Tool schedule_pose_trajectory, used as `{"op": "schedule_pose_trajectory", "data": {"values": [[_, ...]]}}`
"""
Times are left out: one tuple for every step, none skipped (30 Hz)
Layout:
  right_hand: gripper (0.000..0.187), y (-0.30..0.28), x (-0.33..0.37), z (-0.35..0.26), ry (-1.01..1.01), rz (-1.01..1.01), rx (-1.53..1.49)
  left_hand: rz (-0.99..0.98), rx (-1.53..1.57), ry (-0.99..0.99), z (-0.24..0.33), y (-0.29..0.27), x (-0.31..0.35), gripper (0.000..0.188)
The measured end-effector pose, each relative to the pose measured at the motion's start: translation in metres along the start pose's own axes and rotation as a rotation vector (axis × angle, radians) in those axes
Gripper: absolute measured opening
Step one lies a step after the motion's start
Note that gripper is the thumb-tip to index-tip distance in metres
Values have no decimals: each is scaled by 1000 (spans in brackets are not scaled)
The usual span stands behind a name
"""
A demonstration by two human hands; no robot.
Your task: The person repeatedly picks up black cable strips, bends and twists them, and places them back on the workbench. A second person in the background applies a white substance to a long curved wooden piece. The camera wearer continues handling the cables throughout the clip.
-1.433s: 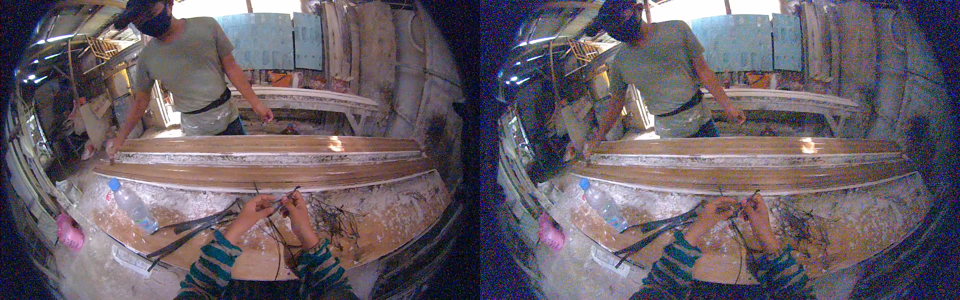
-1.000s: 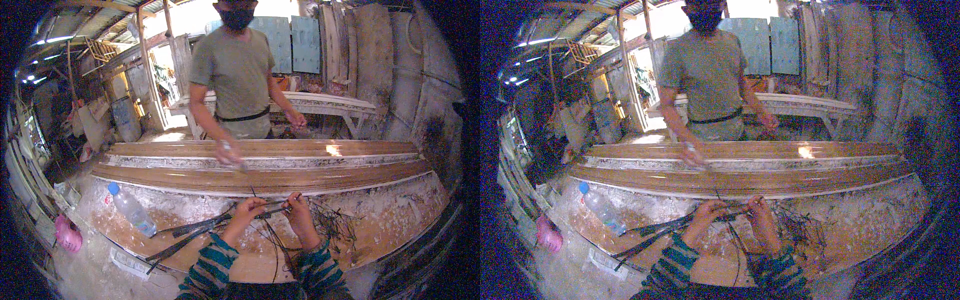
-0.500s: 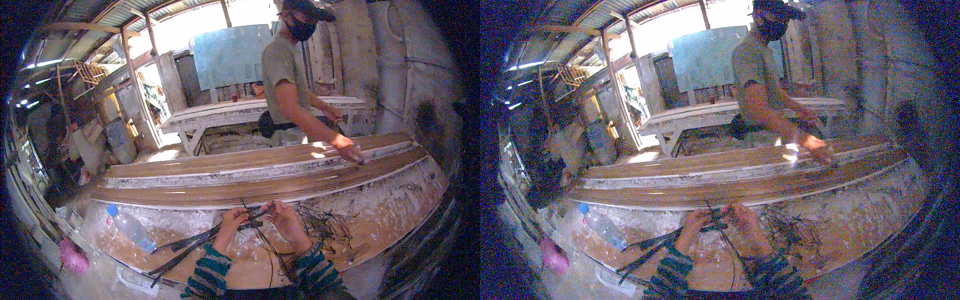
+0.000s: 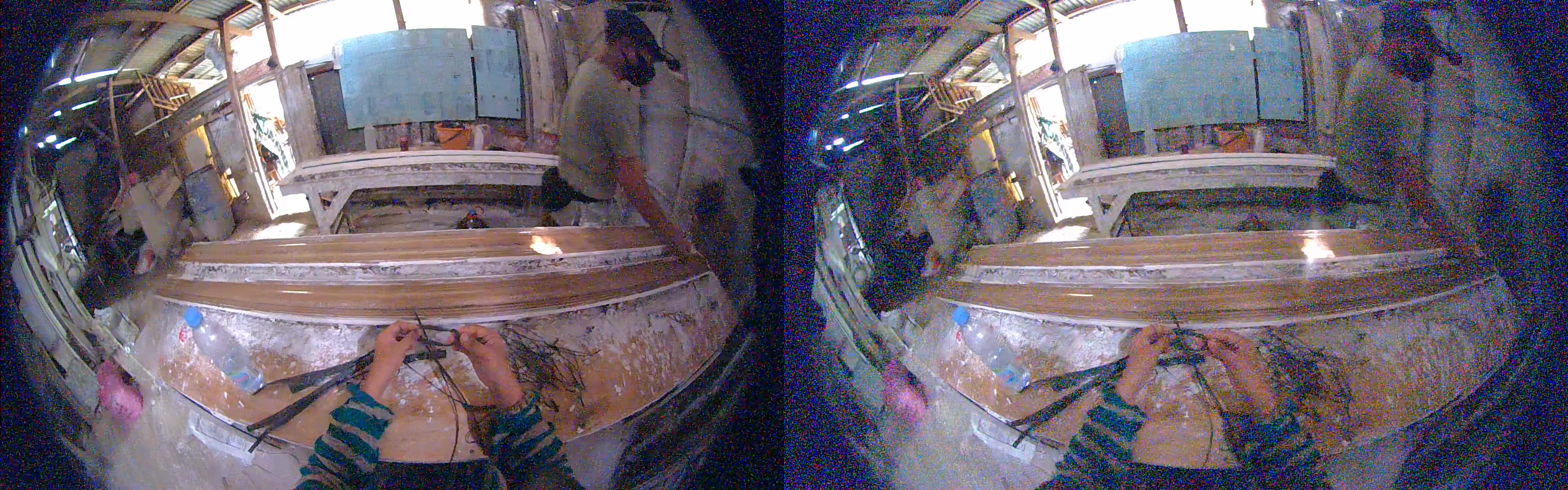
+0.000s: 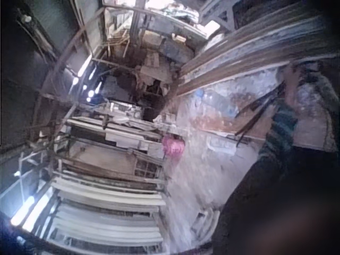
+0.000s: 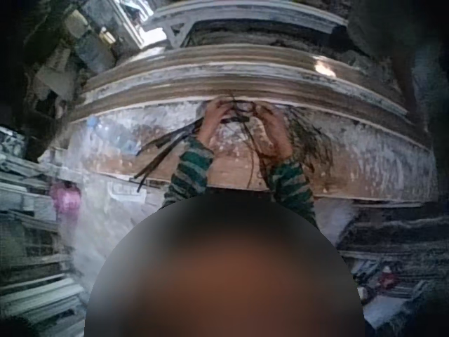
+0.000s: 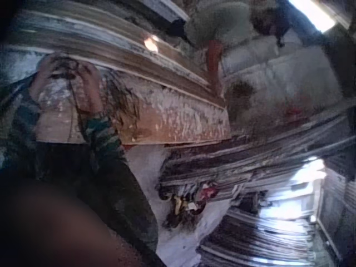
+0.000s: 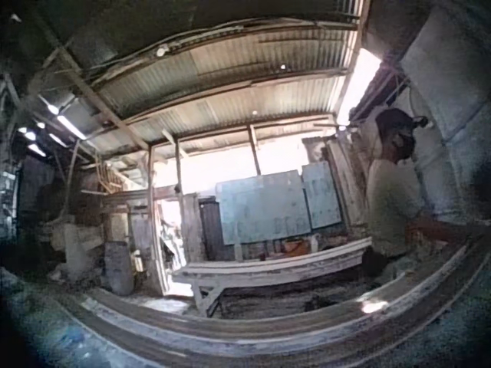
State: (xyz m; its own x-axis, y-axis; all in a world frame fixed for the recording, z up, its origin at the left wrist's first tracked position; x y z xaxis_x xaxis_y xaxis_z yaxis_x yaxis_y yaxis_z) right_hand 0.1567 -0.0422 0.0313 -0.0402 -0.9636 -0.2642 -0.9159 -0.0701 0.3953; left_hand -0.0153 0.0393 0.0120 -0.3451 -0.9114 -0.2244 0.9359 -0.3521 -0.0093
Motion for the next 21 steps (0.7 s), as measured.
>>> {"op": "schedule_pose_trajectory", "data": {"values": [[20,-2,0,3,0,-16,53,19,-97,-36,-4,-1,0,15],[20,-4,-1,4,-2,-31,107,30,-45,9,-7,-1,0,16],[20,-5,-1,5,-6,-45,162,50,-22,10,-10,-1,-1,17],[19,-7,-2,7,-9,-37,197,70,1,9,-12,-1,-1,18],[18,-8,-2,8,-14,-29,233,73,-19,2,-14,-1,-2,18],[17,-10,-3,8,-8,-9,290,76,-39,-3,-14,-1,-2,19],[16,-10,-3,8,-30,-19,287,90,-84,-1,-14,-1,-2,19],[15,-11,-3,9,-40,-17,303,79,-54,-20,-14,0,-2,19],[15,-11,-3,8,-51,-17,329,79,-47,-32,-13,0,-2,18],[13,-11,-4,8,-48,-4,370,80,-42,-43,-13,0,-2,17],[12,-11,-3,7,-49,5,421,70,-19,-45,-12,1,-2,17],[10,-10,-4,5,-65,5,479,61,3,-43,-12,1,-2,17],[11,-8,-5,3,-99,8,522,50,18,-70,-13,1,-2,16],[12,-4,-6,1,-145,4,572,2,55,-59,-13,1,-3,16],[13,-1,-7,0,-117,43,649,-48,86,-76,-13,2,-4,16],[15,1,-5,-5,-185,59,732,-102,121,-100,-14,3,-4,16],[18,3,-1,-8,-176,118,844,-144,47,-87,-14,4,-4,16],[20,5,2,-11,-167,179,955,-189,-22,-79,-14,5,-3,16],[23,7,3,-13,-143,217,959,-240,-102,-65,-14,7,-2,16],[27,7,5,-15,-120,255,962,-293,-56,-70,-14,11,0,16],[30,7,5,-16,-118,282,950,-351,-24,-69,-14,16,4,16]]}}
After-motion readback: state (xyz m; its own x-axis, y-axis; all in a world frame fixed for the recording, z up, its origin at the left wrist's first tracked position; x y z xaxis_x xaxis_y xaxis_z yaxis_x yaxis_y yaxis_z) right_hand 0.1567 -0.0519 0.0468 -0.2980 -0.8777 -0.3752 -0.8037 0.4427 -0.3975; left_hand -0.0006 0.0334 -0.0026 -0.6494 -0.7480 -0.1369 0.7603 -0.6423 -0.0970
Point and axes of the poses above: each hand's wrist, its own x-axis away from the middle knuckle, its own y-axis out of the palm, z = x × y, the point moved 2 cm from there along -x, towards the middle knuckle, and after that the axes turned 4 degrees about -z, right-handed, at the moved point
